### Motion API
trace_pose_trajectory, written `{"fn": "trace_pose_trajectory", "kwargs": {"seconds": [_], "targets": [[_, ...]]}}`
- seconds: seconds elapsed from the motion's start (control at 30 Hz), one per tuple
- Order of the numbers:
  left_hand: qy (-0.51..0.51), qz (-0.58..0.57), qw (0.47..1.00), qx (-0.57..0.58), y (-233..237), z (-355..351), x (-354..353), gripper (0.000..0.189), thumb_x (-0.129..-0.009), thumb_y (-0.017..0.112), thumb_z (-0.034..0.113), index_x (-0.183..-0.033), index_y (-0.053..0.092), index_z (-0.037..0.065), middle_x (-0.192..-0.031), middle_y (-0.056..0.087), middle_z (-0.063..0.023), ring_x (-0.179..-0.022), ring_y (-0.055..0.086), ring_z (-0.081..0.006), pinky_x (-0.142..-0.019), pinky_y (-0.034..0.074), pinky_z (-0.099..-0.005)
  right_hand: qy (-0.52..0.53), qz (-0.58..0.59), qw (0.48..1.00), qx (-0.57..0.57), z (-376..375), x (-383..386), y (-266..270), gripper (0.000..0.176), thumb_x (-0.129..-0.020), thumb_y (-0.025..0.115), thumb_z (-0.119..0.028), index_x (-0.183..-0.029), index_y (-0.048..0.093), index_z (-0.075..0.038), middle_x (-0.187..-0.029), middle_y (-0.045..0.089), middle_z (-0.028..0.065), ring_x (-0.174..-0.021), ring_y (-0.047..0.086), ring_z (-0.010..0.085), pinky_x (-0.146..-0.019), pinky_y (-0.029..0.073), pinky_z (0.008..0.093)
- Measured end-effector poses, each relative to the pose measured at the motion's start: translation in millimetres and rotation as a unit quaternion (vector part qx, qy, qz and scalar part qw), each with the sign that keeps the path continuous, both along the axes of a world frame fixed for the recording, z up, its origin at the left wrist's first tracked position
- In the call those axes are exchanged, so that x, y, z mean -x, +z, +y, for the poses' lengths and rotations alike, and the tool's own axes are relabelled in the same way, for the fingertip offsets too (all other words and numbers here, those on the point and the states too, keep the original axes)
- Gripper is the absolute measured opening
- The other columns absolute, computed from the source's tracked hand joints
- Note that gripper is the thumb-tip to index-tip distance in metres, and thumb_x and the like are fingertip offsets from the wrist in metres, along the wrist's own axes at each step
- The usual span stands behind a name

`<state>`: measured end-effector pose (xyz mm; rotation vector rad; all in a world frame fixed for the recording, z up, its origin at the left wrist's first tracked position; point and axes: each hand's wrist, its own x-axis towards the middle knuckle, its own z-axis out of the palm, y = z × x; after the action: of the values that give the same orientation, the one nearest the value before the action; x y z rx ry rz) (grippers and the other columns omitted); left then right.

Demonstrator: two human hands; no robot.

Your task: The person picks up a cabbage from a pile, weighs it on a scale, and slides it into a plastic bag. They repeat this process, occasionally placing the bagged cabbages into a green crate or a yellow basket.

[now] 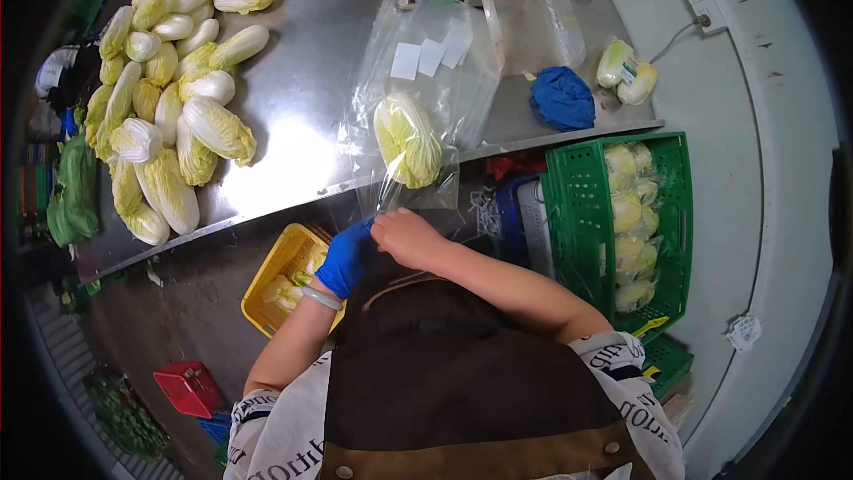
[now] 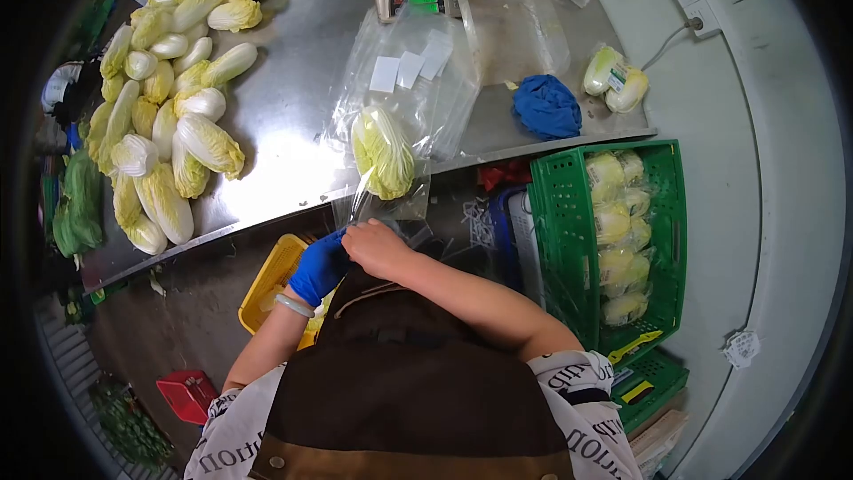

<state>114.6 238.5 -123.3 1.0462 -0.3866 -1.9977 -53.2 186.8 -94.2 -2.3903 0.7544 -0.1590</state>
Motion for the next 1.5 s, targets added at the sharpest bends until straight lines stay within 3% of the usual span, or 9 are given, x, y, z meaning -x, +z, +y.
{"fn": "trace_pose_trajectory", "kwargs": {"seconds": [0.23,0.47,0.6,0.73,0.97,1.1,1.23,1.37,1.5], "targets": [[-0.088,-0.23,0.969,0.01,-23.4,3.0,-13.9,0.033,-0.096,0.045,0.01,-0.125,0.051,-0.004,-0.114,0.063,-0.0099,-0.105,0.061,-0.0189,-0.092,0.047,-0.0304,0.054,0.089,0.992,0.067,43.2,141.0,12.3,0.008,-0.083,0.055,-0.016,-0.085,0.06,-0.01,-0.091,0.056,0.0061,-0.092,0.056,0.0227,-0.083,0.043,0.034],[-0.065,-0.27,0.96,0.044,-61.0,10.7,-53.8,0.04,-0.096,0.052,0.015,-0.132,0.049,-0.002,-0.123,0.06,-0.0134,-0.112,0.057,-0.0191,-0.096,0.042,-0.0284,-0.004,0.493,0.806,-0.326,77.5,248.2,-3.8,0.037,-0.082,0.058,-0.02,-0.118,0.06,-0.012,-0.121,0.059,0.0134,-0.111,0.056,0.035,-0.09,0.048,0.0446],[-0.132,-0.712,0.573,0.384,1.7,-16.3,-23.9,0.058,-0.079,0.064,0.008,-0.135,0.047,0.006,-0.135,0.049,-0.0173,-0.123,0.047,-0.0343,-0.105,0.035,-0.0426,-0.156,0.12,0.956,0.216,-12.2,156.5,24.9,0.046,-0.079,0.054,-0.011,-0.125,0.051,-0.006,-0.136,0.045,0.013,-0.126,0.043,0.0306,-0.105,0.035,0.0418],[-0.248,-0.608,0.49,0.573,-10.0,-23.6,-18.9,0.049,-0.077,0.063,0.005,-0.125,0.053,0.007,-0.13,0.054,-0.0122,-0.119,0.051,-0.0315,-0.103,0.038,-0.0445,0.075,-0.041,0.963,0.256,-50.3,111.0,5.5,0.042,-0.078,0.057,-0.013,-0.119,0.058,-0.009,-0.132,0.051,0.0078,-0.127,0.044,0.0258,-0.107,0.034,0.0421],[-0.1,-0.252,0.952,0.14,16.9,-64.5,-44.8,0.031,-0.097,0.051,0.023,-0.107,0.066,-0.002,-0.096,0.07,-0.0104,-0.085,0.064,-0.0147,-0.08,0.049,-0.0286,-0.274,-0.198,0.855,-0.393,-95.5,127.7,-15.0,0.032,-0.096,0.051,-0.025,-0.086,0.068,0.0,-0.084,0.07,0.0119,-0.082,0.068,0.0175,-0.077,0.052,0.0316],[-0.067,-0.234,0.969,-0.034,-23.8,-100.0,-46.5,0.031,-0.095,0.054,0.028,-0.092,0.069,0.001,-0.077,0.067,-0.0044,-0.068,0.059,-0.0094,-0.061,0.046,-0.0254,-0.451,-0.117,0.766,-0.444,-103.8,102.0,-48.6,0.045,-0.094,0.051,-0.037,-0.075,0.065,0.001,-0.068,0.066,0.0174,-0.062,0.067,0.0191,-0.065,0.052,0.0325],[-0.084,-0.353,0.932,0.01,-71.6,-108.1,-26.7,0.028,-0.091,0.061,0.025,-0.08,0.068,0.0,-0.067,0.063,-0.0046,-0.055,0.055,-0.0126,-0.052,0.044,-0.0259,-0.468,0.041,0.863,-0.186,-93.0,69.8,-71.9,0.053,-0.092,0.05,-0.043,-0.065,0.061,0.001,-0.055,0.061,0.0134,-0.047,0.061,0.0239,-0.053,0.05,0.0364],[-0.135,-0.352,0.926,-0.021,-57.2,-125.5,-20.5,0.028,-0.089,0.062,0.024,-0.077,0.067,-0.001,-0.064,0.061,-0.0037,-0.051,0.052,-0.0119,-0.05,0.042,-0.0251,-0.558,-0.011,0.718,-0.417,-101.1,86.3,-55.4,0.038,-0.09,0.053,-0.035,-0.084,0.064,0.001,-0.078,0.066,0.0186,-0.08,0.067,0.0278,-0.075,0.049,0.0427],[-0.139,-0.303,0.941,-0.065,-54.5,-129.7,-22.4,0.027,-0.089,0.061,0.023,-0.078,0.066,-0.001,-0.063,0.06,-0.0035,-0.051,0.052,-0.0113,-0.048,0.041,-0.0245,-0.38,-0.027,0.924,0.036,-78.9,75.3,-1.3,0.039,-0.082,0.06,-0.029,-0.113,0.058,-0.006,-0.123,0.054,0.0203,-0.116,0.051,0.0321,-0.097,0.038,0.0486]]}}
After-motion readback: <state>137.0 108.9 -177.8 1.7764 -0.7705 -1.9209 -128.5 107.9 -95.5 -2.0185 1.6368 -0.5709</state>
